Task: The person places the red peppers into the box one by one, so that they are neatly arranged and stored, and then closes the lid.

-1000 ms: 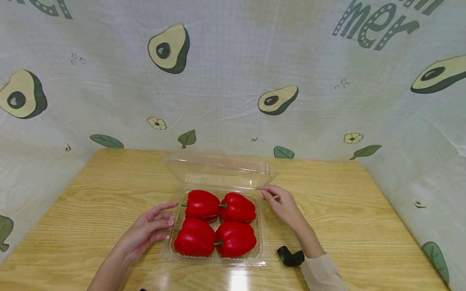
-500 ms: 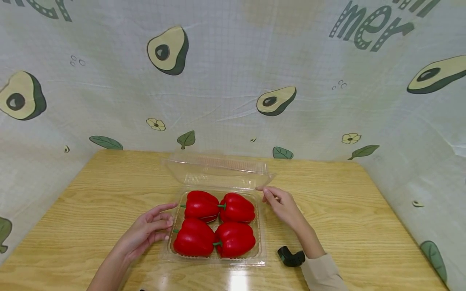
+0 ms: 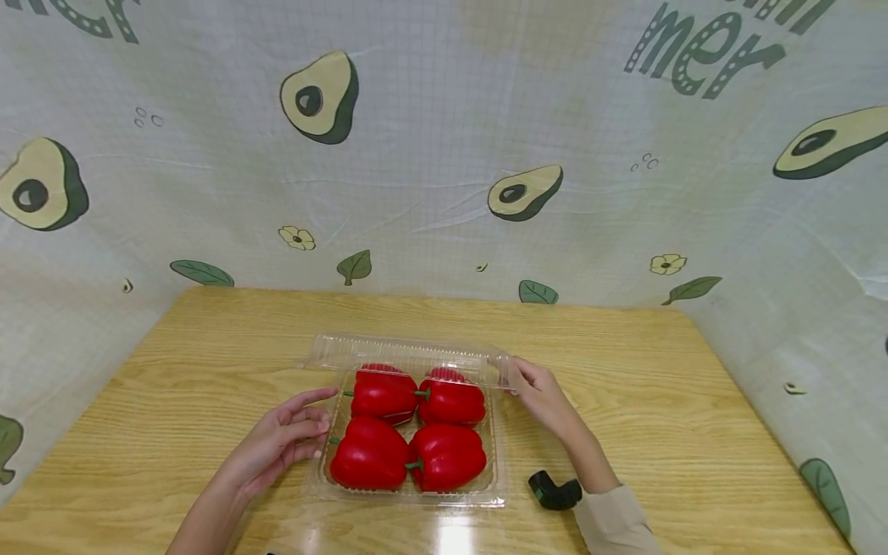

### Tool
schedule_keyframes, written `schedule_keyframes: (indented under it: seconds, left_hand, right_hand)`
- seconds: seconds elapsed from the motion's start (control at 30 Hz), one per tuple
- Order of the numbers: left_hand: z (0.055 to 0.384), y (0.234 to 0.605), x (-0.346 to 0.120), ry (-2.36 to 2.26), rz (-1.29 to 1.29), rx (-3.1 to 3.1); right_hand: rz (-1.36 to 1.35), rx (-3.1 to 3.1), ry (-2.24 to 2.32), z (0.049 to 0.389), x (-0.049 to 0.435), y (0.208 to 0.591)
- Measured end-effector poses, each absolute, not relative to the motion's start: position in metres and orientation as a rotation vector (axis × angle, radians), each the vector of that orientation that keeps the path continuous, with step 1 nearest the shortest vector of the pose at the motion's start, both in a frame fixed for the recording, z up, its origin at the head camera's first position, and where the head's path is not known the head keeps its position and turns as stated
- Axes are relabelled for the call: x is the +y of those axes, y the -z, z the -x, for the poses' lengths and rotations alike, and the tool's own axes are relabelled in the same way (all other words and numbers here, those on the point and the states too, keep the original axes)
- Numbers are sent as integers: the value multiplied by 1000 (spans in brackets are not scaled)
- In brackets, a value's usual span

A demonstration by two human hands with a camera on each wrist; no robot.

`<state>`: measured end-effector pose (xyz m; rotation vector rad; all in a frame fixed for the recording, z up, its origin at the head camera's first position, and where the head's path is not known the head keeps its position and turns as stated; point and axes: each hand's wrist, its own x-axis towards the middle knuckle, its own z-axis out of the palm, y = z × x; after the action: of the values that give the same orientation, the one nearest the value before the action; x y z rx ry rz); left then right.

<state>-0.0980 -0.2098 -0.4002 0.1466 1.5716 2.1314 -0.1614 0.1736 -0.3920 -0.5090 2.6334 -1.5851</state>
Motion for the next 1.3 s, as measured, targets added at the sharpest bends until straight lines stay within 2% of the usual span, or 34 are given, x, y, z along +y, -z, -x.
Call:
schedule_keyframes:
  seconds: [0.43,0.67,0.97,1.3]
  left_hand:
    - [97,404,-210,-2146,-115,1583]
    - [97,401,-208,-2115,-91,1634]
    - [97,402,-210,-2123,-47,1607]
    - [97,400,-210,-2118,-80,1596]
  right_hand:
    - [444,2644,1428,156,175,387]
    - [508,2692,1465,154,174,383]
    - [765,2673,1608,149,173,376]
    - [721,2728,1571,143,169,367]
